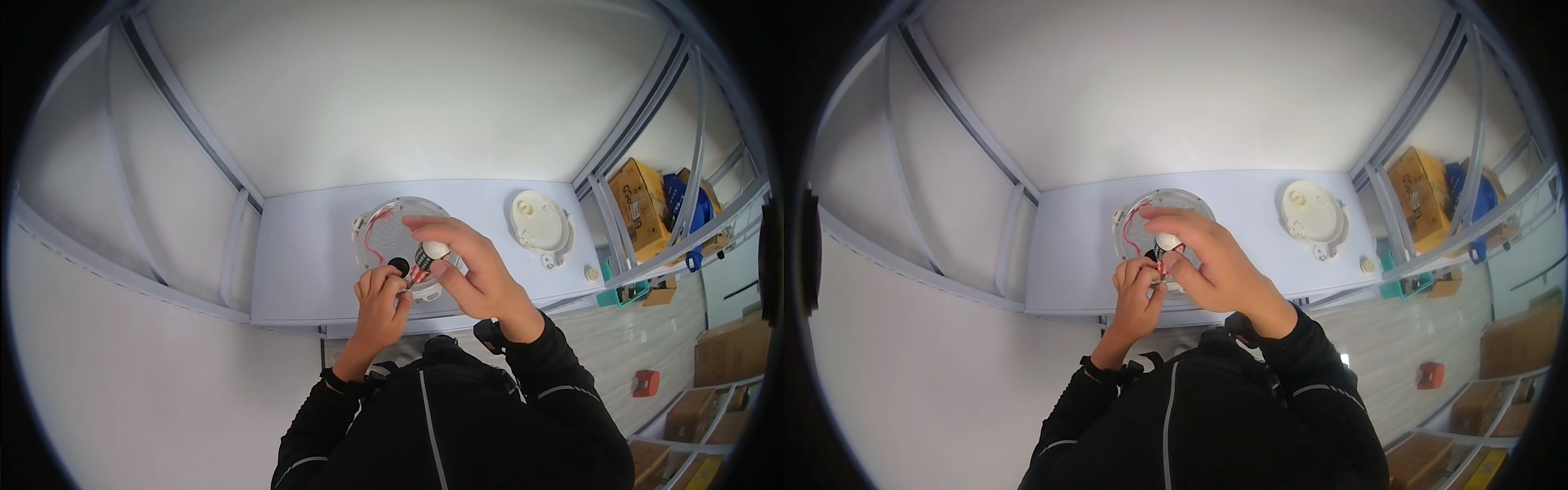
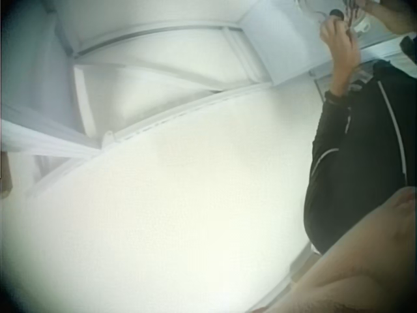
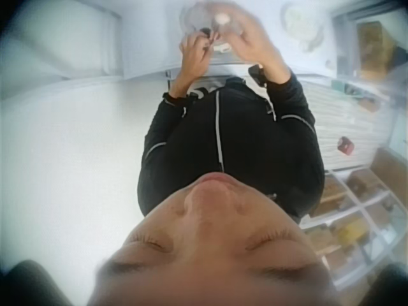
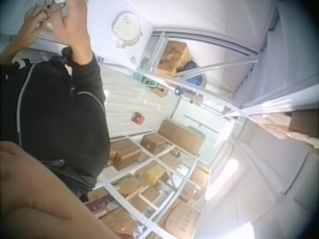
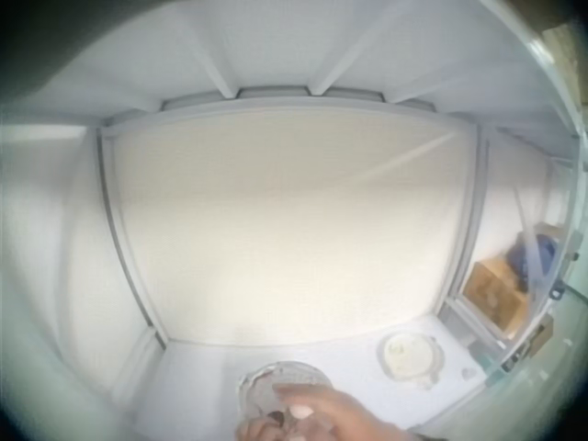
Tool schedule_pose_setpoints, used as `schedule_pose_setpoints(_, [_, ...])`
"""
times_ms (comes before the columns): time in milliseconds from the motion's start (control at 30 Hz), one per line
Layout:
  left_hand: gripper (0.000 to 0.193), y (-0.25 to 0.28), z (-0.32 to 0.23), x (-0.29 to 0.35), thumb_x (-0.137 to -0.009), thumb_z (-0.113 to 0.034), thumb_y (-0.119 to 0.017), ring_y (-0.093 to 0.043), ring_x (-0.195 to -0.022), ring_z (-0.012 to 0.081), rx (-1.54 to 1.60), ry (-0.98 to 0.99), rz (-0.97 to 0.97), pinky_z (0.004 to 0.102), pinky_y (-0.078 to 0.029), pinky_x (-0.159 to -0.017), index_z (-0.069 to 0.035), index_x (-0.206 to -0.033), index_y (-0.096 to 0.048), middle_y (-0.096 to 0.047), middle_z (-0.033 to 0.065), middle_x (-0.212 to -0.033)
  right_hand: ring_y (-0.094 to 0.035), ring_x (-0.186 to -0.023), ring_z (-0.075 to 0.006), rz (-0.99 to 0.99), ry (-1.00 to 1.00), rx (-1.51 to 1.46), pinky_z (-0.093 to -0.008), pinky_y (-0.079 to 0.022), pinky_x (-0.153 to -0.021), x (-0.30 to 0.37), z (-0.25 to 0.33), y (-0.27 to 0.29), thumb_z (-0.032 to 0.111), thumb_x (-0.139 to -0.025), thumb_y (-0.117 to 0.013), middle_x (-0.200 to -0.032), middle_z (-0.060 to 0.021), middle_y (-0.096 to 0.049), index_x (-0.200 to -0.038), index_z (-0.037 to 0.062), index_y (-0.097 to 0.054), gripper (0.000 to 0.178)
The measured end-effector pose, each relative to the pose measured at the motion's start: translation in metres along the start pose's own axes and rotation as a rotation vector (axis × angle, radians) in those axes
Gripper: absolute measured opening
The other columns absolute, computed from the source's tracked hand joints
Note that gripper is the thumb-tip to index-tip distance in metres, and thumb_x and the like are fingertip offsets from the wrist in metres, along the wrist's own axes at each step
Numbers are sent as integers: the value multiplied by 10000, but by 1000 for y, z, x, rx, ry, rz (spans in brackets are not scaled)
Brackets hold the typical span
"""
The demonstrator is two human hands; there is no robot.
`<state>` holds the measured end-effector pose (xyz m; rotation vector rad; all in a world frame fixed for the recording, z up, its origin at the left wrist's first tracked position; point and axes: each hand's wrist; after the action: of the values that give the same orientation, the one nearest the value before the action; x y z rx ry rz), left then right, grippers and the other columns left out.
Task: The person uses a screwdriver to remove screws from a white plastic cover, then attaches a light bulb to wires on a circular base. The person handles the cover, screwdriver, light bulb, and wires throughout the process.
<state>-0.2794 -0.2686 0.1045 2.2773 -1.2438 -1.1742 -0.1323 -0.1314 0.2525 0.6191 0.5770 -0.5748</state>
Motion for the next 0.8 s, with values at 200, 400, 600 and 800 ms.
schedule_pose_setpoints(200, [167,-2,0,0,-918,-126,-691,-495,-1217,330,5,-2,1,465,-324,-1027,-89,-1078,-662,-605,100,-1282,-670,-1149,-340,32,5,142,-363,-560,-920,11,-6,3,92,-921,-758,-1354,-184,-657,-1353,35,-678,443])
schedule_pose_setpoints(400, [190,-3,1,1,-918,-119,-683,-496,-1223,332,16,4,3,468,-321,-1032,-81,-1101,-649,-605,109,-1286,-684,-1084,-309,-24,49,10,-402,-551,-926,6,-4,-1,86,-890,-801,-1223,-178,-682,-1342,2,-693,473])
schedule_pose_setpoints(600, [204,-5,2,2,-908,-112,-687,-496,-1229,334,17,10,-12,467,-321,-1037,-74,-1104,-645,-606,112,-1284,-689,-1080,-304,-2,78,174,-404,-539,-975,10,-5,2,35,-913,-705,-1244,-213,-715,-1373,-26,-666,466])
schedule_pose_setpoints(800, [220,-5,1,1,-900,-113,-694,-495,-1228,337,21,18,-7,469,-322,-1036,-70,-1109,-641,-601,111,-1288,-653,-1025,-273,-83,12,-48,-379,-533,-924,8,-1,-3,116,-884,-800,-1149,-146,-659,-1316,10,-727,451])
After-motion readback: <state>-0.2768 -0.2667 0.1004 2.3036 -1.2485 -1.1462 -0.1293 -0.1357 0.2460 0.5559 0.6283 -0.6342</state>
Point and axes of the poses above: each hand's wrist, its own x-axis away from the middle knuckle, its own y-axis out of the back of the hand, z = x × y
